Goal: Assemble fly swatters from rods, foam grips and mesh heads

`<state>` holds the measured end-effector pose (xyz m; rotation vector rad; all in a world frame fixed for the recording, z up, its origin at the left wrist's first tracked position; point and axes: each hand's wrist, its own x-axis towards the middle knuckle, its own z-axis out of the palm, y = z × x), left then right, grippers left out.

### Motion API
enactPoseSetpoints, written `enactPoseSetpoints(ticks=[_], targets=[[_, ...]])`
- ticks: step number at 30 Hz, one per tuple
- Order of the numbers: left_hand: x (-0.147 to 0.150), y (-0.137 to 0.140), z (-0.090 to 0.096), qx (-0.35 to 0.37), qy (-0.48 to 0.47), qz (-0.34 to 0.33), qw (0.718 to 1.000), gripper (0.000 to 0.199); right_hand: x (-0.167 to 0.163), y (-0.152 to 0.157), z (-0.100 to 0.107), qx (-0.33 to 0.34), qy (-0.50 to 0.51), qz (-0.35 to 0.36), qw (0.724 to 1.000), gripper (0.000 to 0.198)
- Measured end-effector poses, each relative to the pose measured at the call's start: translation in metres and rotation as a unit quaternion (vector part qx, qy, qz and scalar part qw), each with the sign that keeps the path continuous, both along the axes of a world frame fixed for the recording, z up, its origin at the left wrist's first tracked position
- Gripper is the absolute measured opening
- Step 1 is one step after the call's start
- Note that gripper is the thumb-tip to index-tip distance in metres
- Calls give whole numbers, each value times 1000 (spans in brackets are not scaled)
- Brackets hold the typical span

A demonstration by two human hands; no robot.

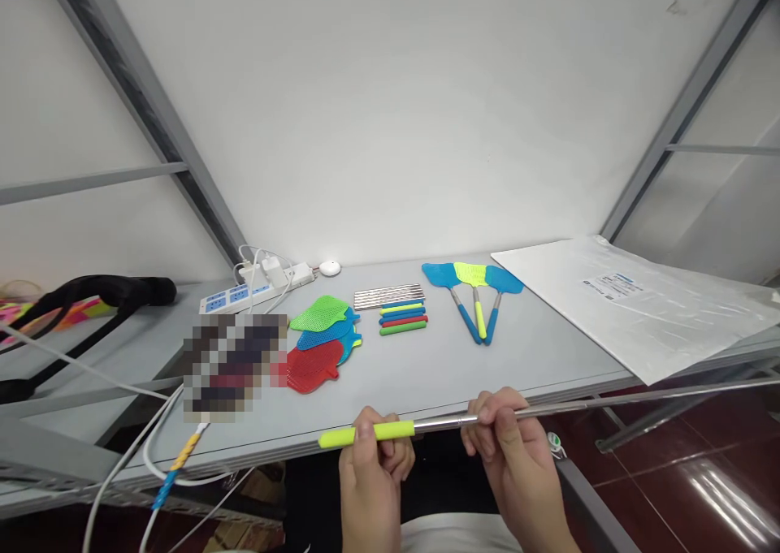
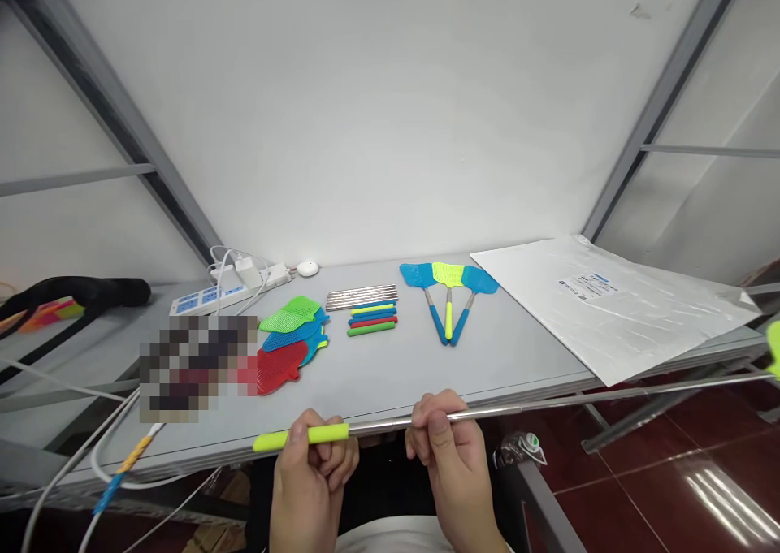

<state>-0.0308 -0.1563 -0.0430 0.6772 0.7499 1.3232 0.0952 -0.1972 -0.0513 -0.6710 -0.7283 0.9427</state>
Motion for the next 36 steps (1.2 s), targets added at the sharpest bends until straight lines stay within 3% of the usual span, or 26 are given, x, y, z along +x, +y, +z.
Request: enactPoseSetpoints(ticks=[7, 12, 19, 28, 33, 36], targets=[[-30, 19, 14, 11, 9, 68, 998, 41, 9, 0, -5, -71, -4, 53, 996, 22], [-40, 28, 26, 6, -8, 130, 992, 40, 28, 0, 3, -79, 13, -10, 997, 16], [-41, 25, 33, -5, -24, 152, 988, 43, 39, -1, 1, -106, -15, -62, 992, 15], [-13, 12, 22, -28, -74, 140, 987, 45, 36, -3, 2, -42, -66, -78, 994, 4], [11, -4, 10, -31, -58, 36, 997, 46, 3, 0, -3, -37, -93, -4, 995, 2], [17, -9, 5, -9, -45, 18, 999, 46, -5, 1, -5, -61, -83, 6, 995, 4]])
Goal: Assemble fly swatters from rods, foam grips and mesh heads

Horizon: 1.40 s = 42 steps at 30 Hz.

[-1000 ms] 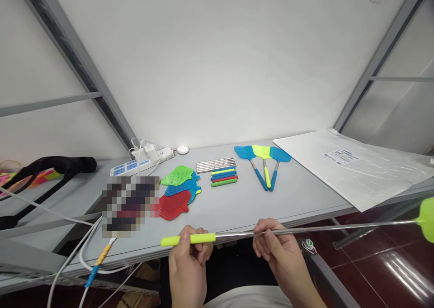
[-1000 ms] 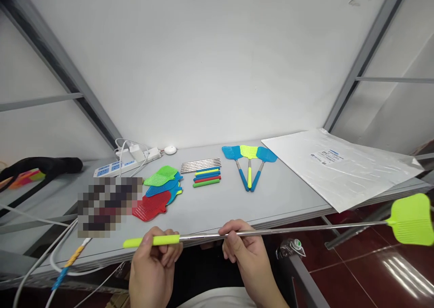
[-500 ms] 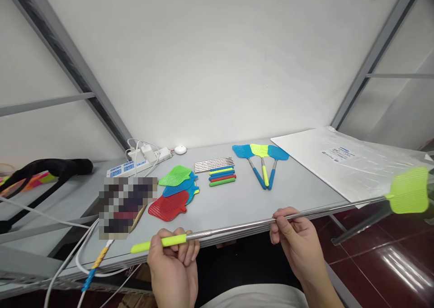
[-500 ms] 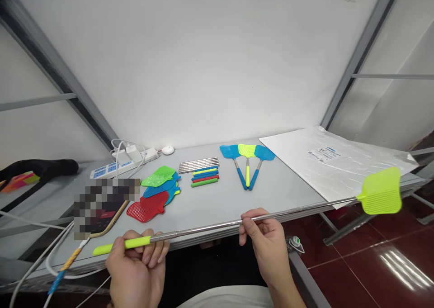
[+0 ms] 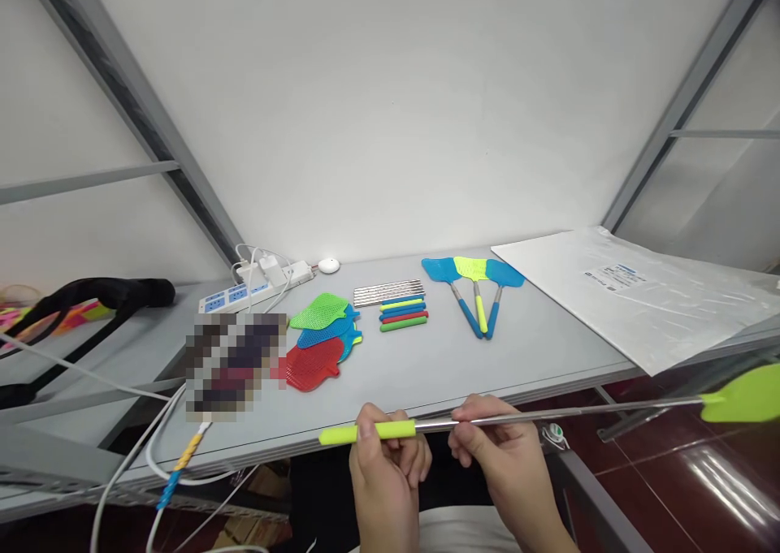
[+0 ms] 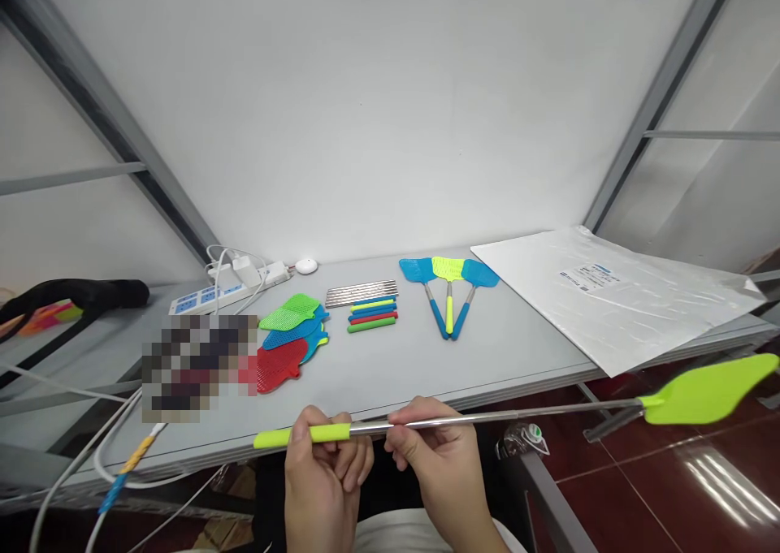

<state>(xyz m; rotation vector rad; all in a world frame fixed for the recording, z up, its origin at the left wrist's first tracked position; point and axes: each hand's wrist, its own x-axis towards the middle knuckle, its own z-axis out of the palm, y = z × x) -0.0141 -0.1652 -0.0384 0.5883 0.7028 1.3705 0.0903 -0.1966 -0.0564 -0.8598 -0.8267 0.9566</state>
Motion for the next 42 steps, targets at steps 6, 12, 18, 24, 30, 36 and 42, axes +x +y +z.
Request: enactPoseSetpoints(ticks=[6, 12, 18, 24, 30, 36, 42], targets=[[-13, 3, 4, 52, 28, 89, 994, 44, 18, -3, 0, -25, 49, 68, 996, 19], [-37, 20, 18, 0, -11, 162, 987, 41, 50, -3, 9, 8, 112, -68, 991, 14], [-47, 29, 26, -14, -13, 168, 986, 42, 66, -4, 12, 11, 131, -93, 987, 21], [-56, 35, 29, -11, -1, 193, 981, 40, 81, -4, 26, 47, 264, -152, 951, 39], [-55, 34, 28, -20, -2, 191, 981, 37, 78, -3, 29, 45, 310, -167, 935, 28], [-51, 32, 27, -5, -6, 180, 984, 30, 85, 0, 32, 66, 373, -115, 918, 38], [-47, 29, 29, -35, -23, 167, 985, 30, 90, 0, 42, 82, 353, -90, 928, 28]])
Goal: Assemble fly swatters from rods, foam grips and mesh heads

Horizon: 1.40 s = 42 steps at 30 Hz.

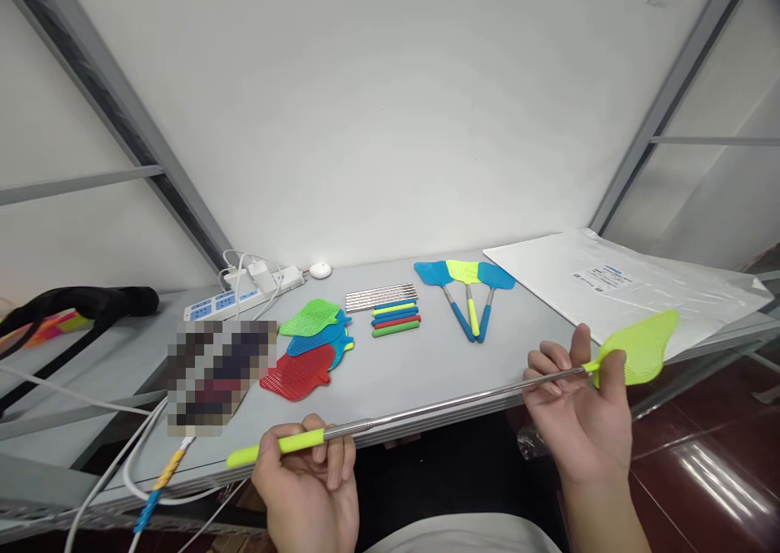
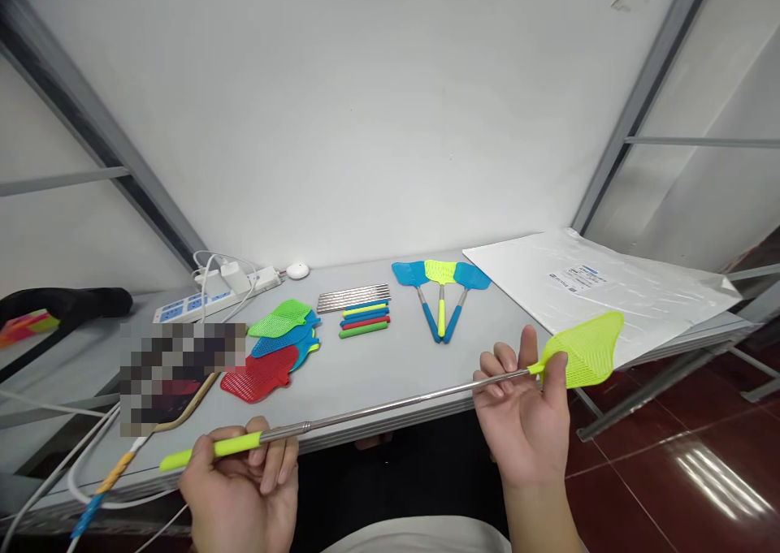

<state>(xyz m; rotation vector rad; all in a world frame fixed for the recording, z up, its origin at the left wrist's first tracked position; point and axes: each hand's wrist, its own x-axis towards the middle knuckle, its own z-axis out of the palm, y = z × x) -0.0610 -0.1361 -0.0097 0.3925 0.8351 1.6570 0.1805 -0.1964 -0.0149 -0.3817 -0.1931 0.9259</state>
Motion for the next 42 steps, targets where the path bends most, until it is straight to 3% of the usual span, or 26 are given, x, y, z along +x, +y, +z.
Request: enactPoseSetpoints(ticks=[5, 7, 14, 18, 24, 29, 32, 34, 36, 38, 40, 42], targets=[[7, -4, -1, 0, -14, -20, 1000, 32, -2, -4, 4, -42, -118, -180, 976, 26], [16, -7, -3, 6, -20, -22, 1000, 31, -12, -2, 3, -61, -135, -221, 964, 29], [64, -23, -14, 68, -45, -90, 993, 39, -97, 17, -5, -73, -138, -121, 980, 36], [74, -30, -19, 64, -70, -149, 984, 48, -124, 21, -3, -50, -143, -30, 988, 40], [59, -35, -22, 140, 17, -163, 977, 43, -112, 25, -5, -60, -194, 23, 979, 41], [70, -39, -31, 71, 116, -202, 970, 44, -107, 17, -12, -117, -310, 70, 941, 30], [79, -38, -35, 57, 114, -259, 957, 44, -98, 14, -12, -145, -359, 86, 918, 28], [80, -35, -36, 65, 89, -301, 947, 43, -88, 17, -10, -142, -385, 68, 909, 31], [77, -30, -36, 71, 83, -320, 941, 38, -76, 22, -6, -146, -405, 0, 903, 34], [74, -26, -33, 81, 132, -310, 938, 31, -65, 28, -2, -162, -432, -48, 886, 37], [73, -21, -27, 130, 239, -303, 914, 25, -55, 34, 4, -195, -466, -48, 862, 41], [76, -14, -16, 202, 350, -317, 858, 17, -45, 39, 11, -242, -502, -43, 829, 45]])
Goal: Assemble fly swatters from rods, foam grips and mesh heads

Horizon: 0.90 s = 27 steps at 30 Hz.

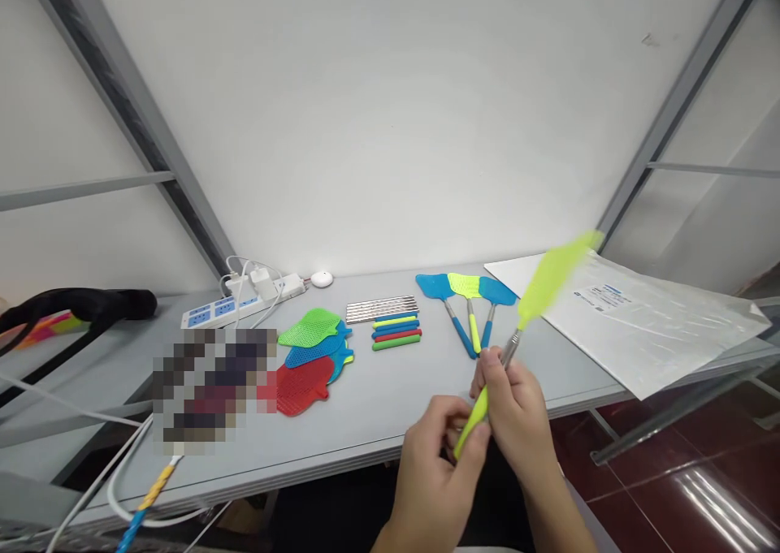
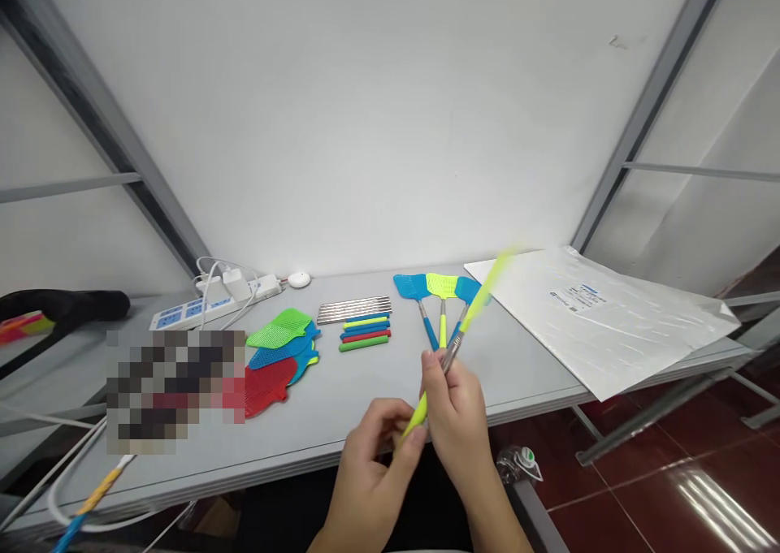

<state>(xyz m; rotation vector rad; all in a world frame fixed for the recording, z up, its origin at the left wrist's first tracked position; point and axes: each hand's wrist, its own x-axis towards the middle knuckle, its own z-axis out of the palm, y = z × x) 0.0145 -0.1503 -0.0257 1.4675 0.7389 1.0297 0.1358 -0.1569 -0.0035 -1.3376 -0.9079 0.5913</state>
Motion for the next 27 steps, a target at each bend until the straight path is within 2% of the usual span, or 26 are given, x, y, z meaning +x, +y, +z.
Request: enactPoseSetpoints(ticks=[2, 3, 8, 11, 14, 17, 21, 24, 27], targets=[[6, 10, 14, 63, 62, -45, 995, 15, 11, 6, 8, -41, -43, -19, 998, 49], [10, 16, 21, 72, 78, -60, 993, 15, 16, 9, 12, -56, -64, -25, 996, 50], [30, 53, 47, 66, 102, -99, 988, 22, 39, 28, 26, -92, -127, -34, 987, 43], [41, 77, 56, 70, 104, -108, 986, 23, 51, 44, 28, -108, -135, -16, 985, 49], [54, 101, 61, 97, 127, -114, 980, 24, 68, 66, 28, -165, -178, 9, 970, 54], [64, 122, 55, 167, 193, -95, 962, 24, 87, 92, 26, -224, -227, 27, 947, 50], [68, 137, 28, 265, 213, -24, 940, 24, 107, 124, 20, -275, -291, 42, 915, 43], [66, 140, 12, 283, 227, -15, 932, 22, 114, 139, 10, -294, -344, 39, 891, 41], [65, 141, 8, 306, 281, -24, 909, 21, 114, 147, -1, -323, -397, 37, 858, 41]])
